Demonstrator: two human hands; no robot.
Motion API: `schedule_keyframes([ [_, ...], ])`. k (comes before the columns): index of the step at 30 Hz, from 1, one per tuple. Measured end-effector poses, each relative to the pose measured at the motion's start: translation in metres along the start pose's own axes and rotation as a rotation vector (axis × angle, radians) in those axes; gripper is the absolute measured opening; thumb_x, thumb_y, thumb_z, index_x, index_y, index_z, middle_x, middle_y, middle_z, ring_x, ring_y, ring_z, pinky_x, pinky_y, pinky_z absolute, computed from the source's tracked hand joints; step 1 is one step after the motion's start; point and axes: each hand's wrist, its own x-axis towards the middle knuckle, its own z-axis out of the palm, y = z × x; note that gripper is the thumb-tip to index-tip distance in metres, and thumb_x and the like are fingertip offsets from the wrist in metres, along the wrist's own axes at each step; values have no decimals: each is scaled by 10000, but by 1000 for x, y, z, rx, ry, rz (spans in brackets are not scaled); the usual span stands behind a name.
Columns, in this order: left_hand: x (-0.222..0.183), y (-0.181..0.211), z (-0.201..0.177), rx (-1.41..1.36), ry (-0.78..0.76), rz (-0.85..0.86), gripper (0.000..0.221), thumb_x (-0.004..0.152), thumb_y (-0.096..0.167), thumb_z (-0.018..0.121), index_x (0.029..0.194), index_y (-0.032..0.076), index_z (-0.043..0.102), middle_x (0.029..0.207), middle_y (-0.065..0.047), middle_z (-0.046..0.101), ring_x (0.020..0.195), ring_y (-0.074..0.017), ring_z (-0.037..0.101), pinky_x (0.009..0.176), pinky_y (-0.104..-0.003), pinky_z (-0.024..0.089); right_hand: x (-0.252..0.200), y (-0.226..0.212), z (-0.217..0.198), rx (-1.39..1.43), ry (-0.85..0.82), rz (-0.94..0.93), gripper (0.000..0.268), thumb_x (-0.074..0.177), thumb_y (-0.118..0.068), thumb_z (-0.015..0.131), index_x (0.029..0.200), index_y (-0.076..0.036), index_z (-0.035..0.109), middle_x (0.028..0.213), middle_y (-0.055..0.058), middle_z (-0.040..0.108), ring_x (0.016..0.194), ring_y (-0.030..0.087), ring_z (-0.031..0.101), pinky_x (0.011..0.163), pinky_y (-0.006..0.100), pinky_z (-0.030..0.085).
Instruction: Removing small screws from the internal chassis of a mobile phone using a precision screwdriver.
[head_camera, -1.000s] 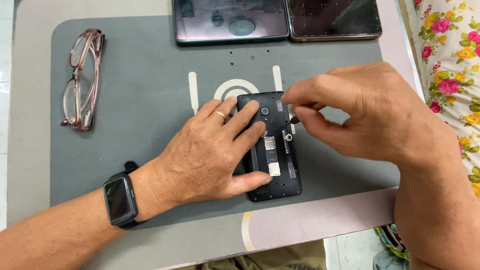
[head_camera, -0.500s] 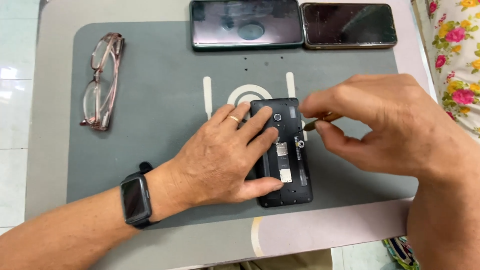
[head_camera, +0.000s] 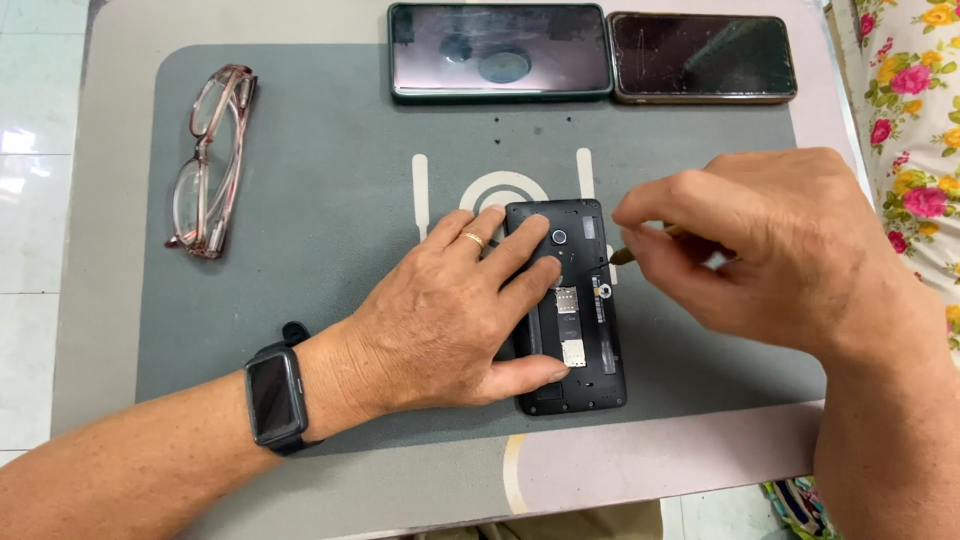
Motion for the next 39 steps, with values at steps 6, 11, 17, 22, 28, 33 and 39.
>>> schedule_keyframes([
  [6,-1,0,0,22,1,16,814,912,729,810,1280,13,696,1396,-234,623,1160,-464,644,941,-525,551,-1,-1,0,-80,28,13,197,1040,-71,749,1110,-254,739,596,-41,530,531,222,522,536,405,382],
  [11,0,-1,-1,22,-3,19,792,924,714,806,1285,18,696,1401,-236,635,1170,-463,643,950,-526,543,4,-7,-5,56,8,-3,189,1000,-8,692,1066,-184,704,670,-44,602,477,211,466,542,380,372],
  [17,1,-1,-1,20,-7,15,786,919,712,803,1279,21,697,1395,-220,626,1172,-459,636,983,-532,537,3,-5,-3,45,48,-33,211,1021,12,702,1124,-169,741,691,-46,618,549,224,516,560,384,382],
  [22,0,-1,-1,-9,-19,5,794,907,700,815,1298,18,701,1412,-226,624,1197,-470,634,1014,-554,529,5,-5,-3,74,43,-90,209,982,27,675,1099,-146,689,703,-6,569,577,262,491,566,404,371],
  [28,1,-1,0,-12,-3,7,773,910,696,807,1275,22,703,1395,-221,627,1185,-460,638,1006,-548,533,-2,2,1,-40,91,-62,176,1072,-37,789,1052,-206,743,580,-17,442,527,248,460,528,397,363],
  [33,0,-1,0,-29,11,-3,782,889,684,847,1276,19,705,1390,-224,632,1184,-467,647,995,-554,541,8,-6,-5,110,56,-158,308,917,86,620,1138,-111,705,756,2,604,600,264,501,627,422,434],
  [39,-1,-1,-3,-28,3,3,775,891,687,831,1272,25,704,1394,-212,620,1182,-460,641,1008,-553,535,3,0,4,-1,109,-71,211,1048,19,741,1039,-191,730,562,-28,397,529,235,458,531,393,344],
])
